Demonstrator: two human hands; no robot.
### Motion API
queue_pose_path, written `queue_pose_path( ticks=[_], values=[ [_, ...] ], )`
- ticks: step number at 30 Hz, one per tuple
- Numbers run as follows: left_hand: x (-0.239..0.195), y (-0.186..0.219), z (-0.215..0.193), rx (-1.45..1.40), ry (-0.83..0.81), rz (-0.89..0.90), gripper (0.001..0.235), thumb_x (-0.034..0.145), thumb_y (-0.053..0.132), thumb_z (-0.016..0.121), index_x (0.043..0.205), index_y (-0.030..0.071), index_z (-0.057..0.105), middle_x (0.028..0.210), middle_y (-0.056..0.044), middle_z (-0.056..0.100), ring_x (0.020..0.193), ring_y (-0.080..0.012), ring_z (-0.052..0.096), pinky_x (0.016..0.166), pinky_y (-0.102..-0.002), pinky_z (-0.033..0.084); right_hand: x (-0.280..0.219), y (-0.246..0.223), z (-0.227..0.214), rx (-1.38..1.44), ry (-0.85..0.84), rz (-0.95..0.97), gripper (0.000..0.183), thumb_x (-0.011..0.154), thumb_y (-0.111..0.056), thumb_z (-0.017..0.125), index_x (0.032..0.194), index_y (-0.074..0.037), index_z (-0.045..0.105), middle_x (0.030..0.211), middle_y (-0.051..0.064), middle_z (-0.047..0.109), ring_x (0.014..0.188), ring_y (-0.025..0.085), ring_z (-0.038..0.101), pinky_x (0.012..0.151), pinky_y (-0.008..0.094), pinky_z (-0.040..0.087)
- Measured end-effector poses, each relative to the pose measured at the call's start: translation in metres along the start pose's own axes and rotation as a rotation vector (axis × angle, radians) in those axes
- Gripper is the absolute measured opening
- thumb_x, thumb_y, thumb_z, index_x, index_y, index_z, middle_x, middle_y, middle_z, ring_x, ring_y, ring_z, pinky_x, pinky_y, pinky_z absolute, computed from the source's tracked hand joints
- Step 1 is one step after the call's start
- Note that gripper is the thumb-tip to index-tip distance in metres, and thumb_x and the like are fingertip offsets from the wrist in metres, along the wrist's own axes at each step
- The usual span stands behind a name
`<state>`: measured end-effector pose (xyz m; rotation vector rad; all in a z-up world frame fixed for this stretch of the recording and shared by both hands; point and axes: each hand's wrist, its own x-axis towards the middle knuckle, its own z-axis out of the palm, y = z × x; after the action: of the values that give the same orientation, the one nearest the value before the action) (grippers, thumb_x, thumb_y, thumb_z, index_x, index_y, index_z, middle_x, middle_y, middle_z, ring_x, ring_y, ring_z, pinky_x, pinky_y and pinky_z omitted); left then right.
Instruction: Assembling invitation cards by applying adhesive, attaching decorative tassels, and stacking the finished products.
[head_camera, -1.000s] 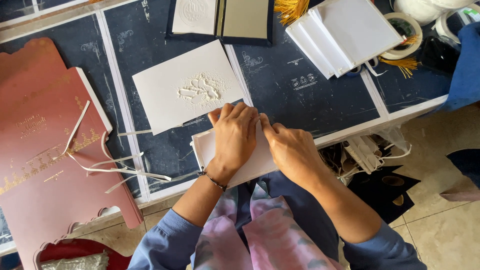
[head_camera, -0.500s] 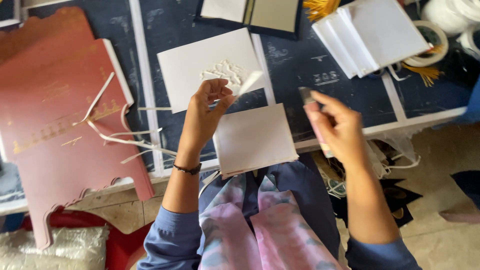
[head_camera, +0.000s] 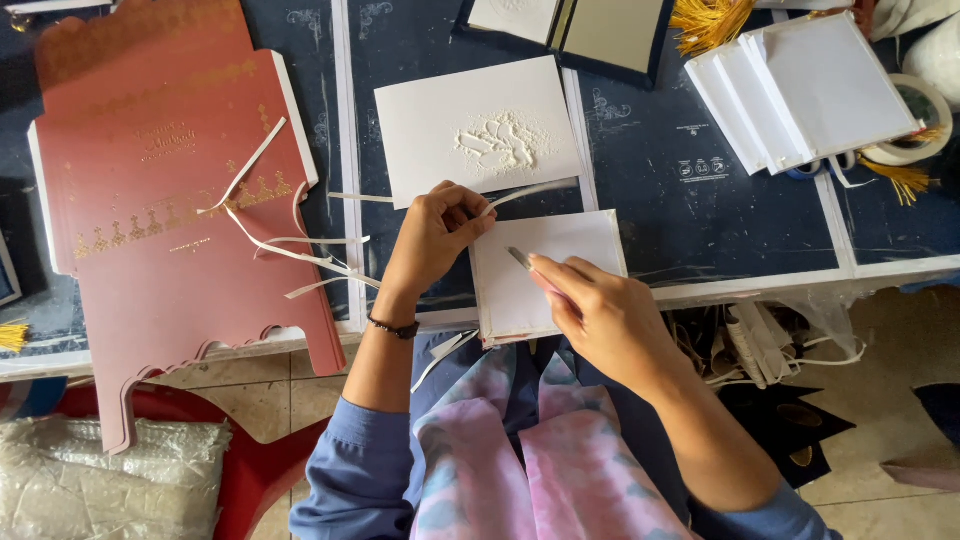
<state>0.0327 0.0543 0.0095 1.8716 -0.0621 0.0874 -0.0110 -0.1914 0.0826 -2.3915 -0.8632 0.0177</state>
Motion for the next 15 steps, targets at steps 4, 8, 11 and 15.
queue_pose_path(
  ticks=[4, 8, 11, 15],
  values=[
    [0.004, -0.022, -0.005, -0.039, 0.041, -0.049, 0.017, 0.09, 0.019, 0.083, 0.091, 0.002, 0.077, 0.076, -0.003, 0.063, 0.072, -0.011, 0.056, 0.066, -0.027, 0.05, 0.015, 0.01, 0.02, -0.321, -0.018, -0.107, 0.038, 0.098, -0.013, 0.059, 0.135, -0.023, 0.064, 0.09, 0.004, 0.068, 0.072, 0.028, 0.075, 0.06, 0.04, 0.061],
    [0.009, -0.029, -0.005, -0.057, 0.083, -0.066, 0.018, 0.09, 0.021, 0.083, 0.084, 0.006, 0.076, 0.068, -0.001, 0.062, 0.065, -0.0088, 0.054, 0.061, -0.023, 0.045, 0.025, 0.018, 0.019, -0.419, -0.064, -0.187, 0.042, 0.097, -0.007, 0.063, 0.137, -0.02, 0.065, 0.09, 0.003, 0.059, 0.068, 0.025, 0.074, 0.059, 0.037, 0.063],
    [0.007, -0.023, -0.007, -0.1, 0.094, -0.073, 0.02, 0.09, 0.02, 0.083, 0.081, 0.005, 0.074, 0.065, -0.004, 0.062, 0.063, -0.0103, 0.054, 0.058, -0.023, 0.043, 0.029, 0.024, 0.023, -0.352, -0.077, -0.208, 0.044, 0.097, -0.006, 0.063, 0.138, -0.022, 0.066, 0.094, 0.005, 0.055, 0.076, 0.03, 0.076, 0.063, 0.042, 0.064],
    [0.005, -0.021, -0.002, -0.11, 0.12, -0.039, 0.018, 0.088, 0.018, 0.085, 0.081, 0.004, 0.075, 0.064, -0.004, 0.062, 0.061, -0.0105, 0.053, 0.056, -0.024, 0.043, 0.031, 0.026, 0.033, -0.287, -0.06, -0.218, 0.036, 0.1, -0.01, 0.064, 0.134, -0.022, 0.069, 0.095, 0.006, 0.051, 0.079, 0.034, 0.076, 0.065, 0.045, 0.065]
  ],
)
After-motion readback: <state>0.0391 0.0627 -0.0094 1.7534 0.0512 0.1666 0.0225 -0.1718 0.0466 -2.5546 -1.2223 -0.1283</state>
